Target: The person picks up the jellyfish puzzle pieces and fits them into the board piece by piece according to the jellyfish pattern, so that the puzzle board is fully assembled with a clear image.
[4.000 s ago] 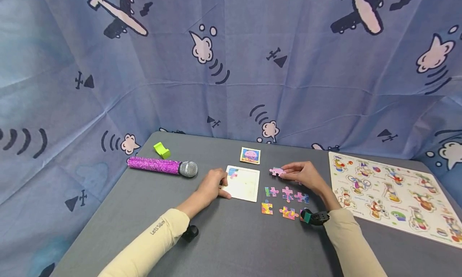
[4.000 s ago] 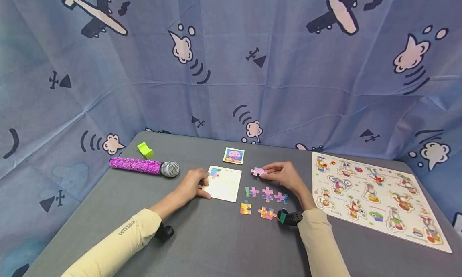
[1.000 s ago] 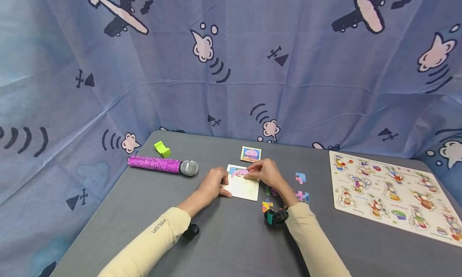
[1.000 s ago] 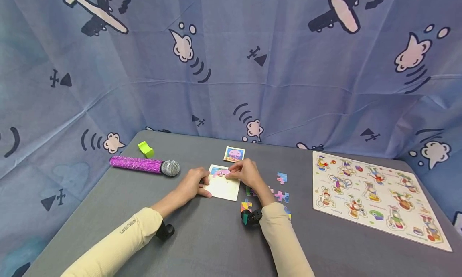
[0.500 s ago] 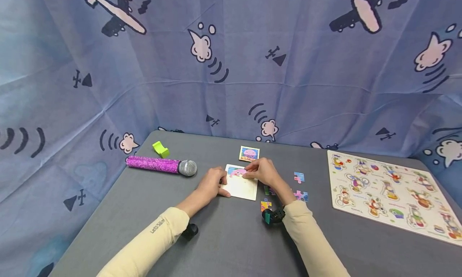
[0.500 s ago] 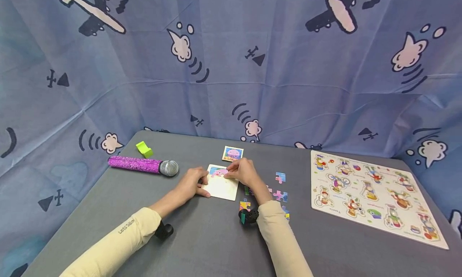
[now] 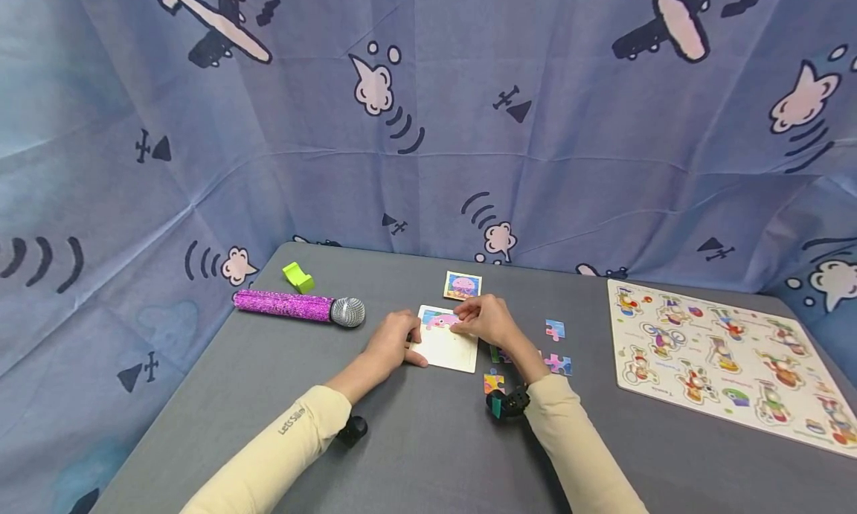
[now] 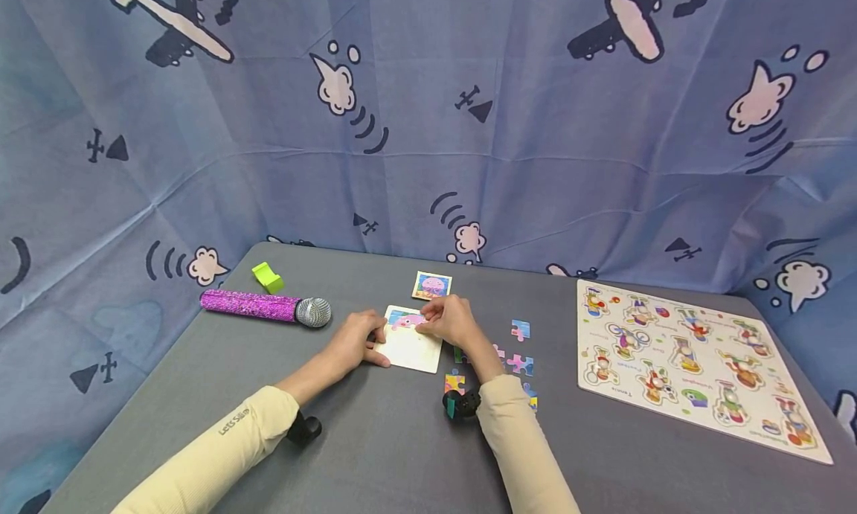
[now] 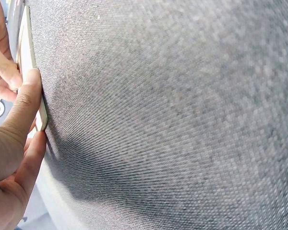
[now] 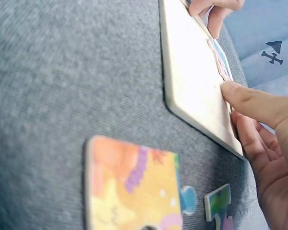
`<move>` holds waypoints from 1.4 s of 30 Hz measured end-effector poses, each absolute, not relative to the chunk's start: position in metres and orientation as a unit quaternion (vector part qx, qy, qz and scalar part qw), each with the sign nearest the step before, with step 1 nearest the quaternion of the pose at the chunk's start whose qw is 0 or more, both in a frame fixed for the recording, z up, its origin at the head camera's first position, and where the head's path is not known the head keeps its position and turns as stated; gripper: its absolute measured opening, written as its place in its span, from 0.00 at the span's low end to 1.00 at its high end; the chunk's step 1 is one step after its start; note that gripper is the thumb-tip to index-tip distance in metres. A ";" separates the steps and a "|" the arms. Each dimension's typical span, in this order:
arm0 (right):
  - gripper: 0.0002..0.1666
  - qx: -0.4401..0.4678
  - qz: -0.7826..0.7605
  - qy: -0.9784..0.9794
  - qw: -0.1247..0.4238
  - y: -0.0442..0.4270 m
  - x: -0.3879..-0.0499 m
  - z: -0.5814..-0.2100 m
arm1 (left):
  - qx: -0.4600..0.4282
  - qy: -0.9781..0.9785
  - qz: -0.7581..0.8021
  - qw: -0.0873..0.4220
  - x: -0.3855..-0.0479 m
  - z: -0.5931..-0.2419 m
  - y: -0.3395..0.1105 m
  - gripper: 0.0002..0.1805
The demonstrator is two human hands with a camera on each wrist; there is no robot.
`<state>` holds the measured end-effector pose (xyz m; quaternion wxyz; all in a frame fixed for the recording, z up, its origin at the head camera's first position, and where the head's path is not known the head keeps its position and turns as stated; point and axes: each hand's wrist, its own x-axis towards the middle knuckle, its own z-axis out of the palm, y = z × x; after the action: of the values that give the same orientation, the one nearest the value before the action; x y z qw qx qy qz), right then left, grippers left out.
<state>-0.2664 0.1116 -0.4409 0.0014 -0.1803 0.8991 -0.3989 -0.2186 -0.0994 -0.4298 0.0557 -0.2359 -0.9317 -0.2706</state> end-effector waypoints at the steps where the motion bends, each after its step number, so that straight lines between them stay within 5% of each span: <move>1: 0.14 -0.182 -0.400 0.898 0.002 0.112 -0.266 -0.441 | -0.235 -0.932 -0.272 0.055 -0.219 -0.430 -0.099 0.22; 42: 0.15 -0.176 -0.526 0.832 0.027 0.130 -0.261 -0.439 | -0.239 -0.925 -0.288 0.058 -0.219 -0.433 -0.100 0.22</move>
<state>-0.2610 0.1297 -0.4389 0.0271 -0.1757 0.8317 -0.5259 -0.2185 -0.0998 -0.4328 0.0581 -0.2391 -0.9255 -0.2880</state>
